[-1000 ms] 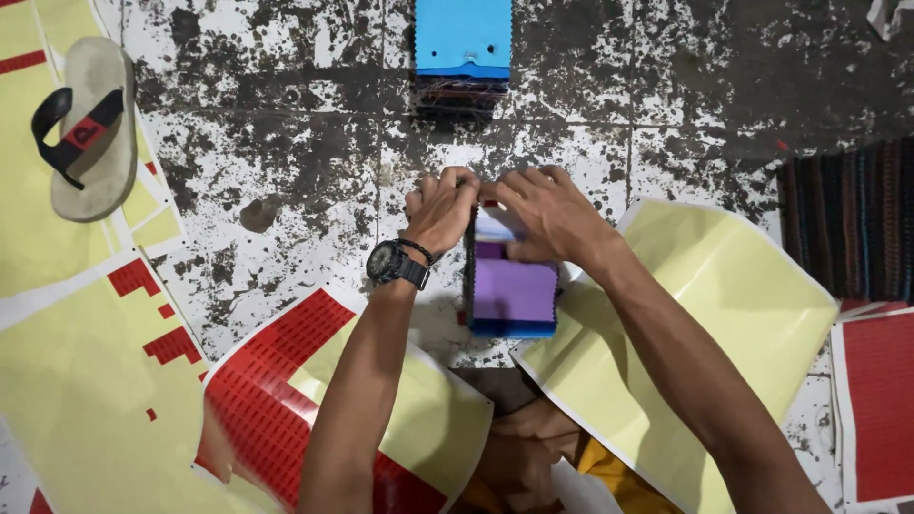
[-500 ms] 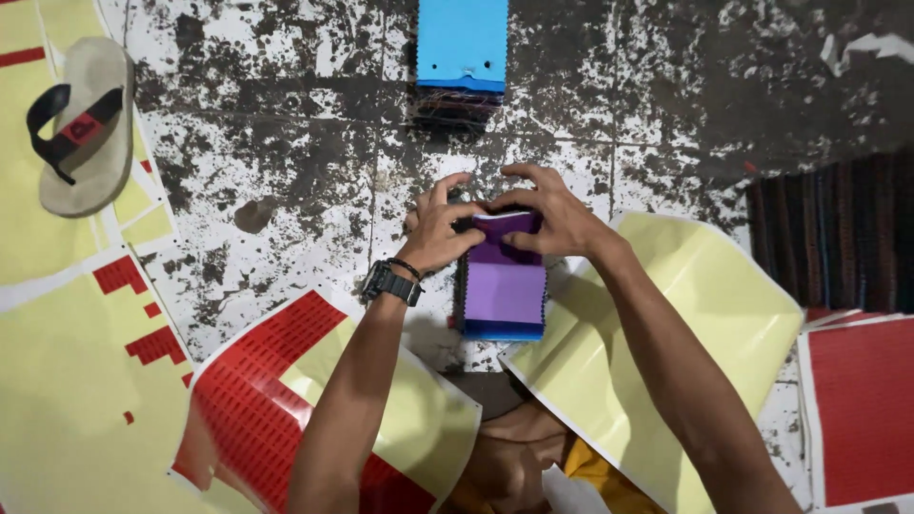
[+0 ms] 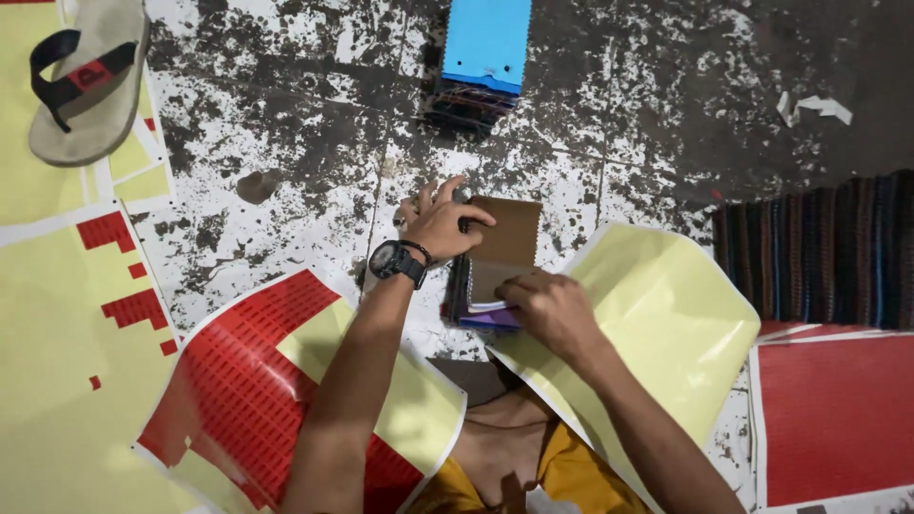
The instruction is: The person peels small red adhesive strips from a yellow backing sheet and applies them to the edges of stacked colored notebooks. They repeat this process for multiple notebooks, placing each strip along the spine edge.
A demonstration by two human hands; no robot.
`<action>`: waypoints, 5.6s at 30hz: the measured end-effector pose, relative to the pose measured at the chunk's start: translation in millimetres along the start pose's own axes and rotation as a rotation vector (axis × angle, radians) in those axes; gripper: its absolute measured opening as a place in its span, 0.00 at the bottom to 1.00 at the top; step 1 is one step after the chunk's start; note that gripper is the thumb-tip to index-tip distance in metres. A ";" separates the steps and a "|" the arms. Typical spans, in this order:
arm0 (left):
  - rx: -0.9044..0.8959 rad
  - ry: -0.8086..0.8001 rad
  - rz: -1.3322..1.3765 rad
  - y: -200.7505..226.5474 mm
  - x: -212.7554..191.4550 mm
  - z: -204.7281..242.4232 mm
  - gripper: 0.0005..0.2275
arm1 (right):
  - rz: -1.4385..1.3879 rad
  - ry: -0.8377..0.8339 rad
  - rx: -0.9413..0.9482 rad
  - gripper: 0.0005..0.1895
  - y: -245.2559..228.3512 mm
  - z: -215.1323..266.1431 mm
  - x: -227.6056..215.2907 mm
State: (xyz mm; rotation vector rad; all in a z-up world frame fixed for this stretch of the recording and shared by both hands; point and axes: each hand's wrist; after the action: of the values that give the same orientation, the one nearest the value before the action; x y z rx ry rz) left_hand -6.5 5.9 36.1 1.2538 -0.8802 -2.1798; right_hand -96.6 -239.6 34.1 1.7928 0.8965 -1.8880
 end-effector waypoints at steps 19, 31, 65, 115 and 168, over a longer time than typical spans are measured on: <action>0.060 -0.269 -0.462 55.0 -32.5 34.8 0.45 | -0.264 0.177 0.369 0.36 -82.9 75.6 -61.9; 0.660 0.181 -0.930 125.6 40.6 43.2 0.34 | -0.100 0.639 1.016 0.26 -72.0 226.6 -14.0; 0.686 0.037 -0.182 199.7 279.4 137.7 0.13 | -1.178 0.750 1.717 0.15 -49.4 264.4 -40.2; 0.051 -0.140 0.502 222.8 260.9 138.5 0.17 | -0.969 0.699 1.724 0.15 -41.8 254.4 -23.9; 0.327 -0.125 0.797 211.2 268.0 114.2 0.19 | -1.031 0.958 1.544 0.17 -22.7 250.1 -34.9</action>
State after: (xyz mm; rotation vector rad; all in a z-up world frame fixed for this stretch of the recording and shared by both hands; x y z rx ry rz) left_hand -215.4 -284.0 78.3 0.6987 -1.5172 -1.5134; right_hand -292.2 -397.5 67.5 3.9758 0.5516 -2.5663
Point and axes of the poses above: each hand's wrist, its own z-axis away from the middle knuckle, its own x-axis out of the palm, y = z × x, and after that the axes turned 1 degree about -z, right-handed
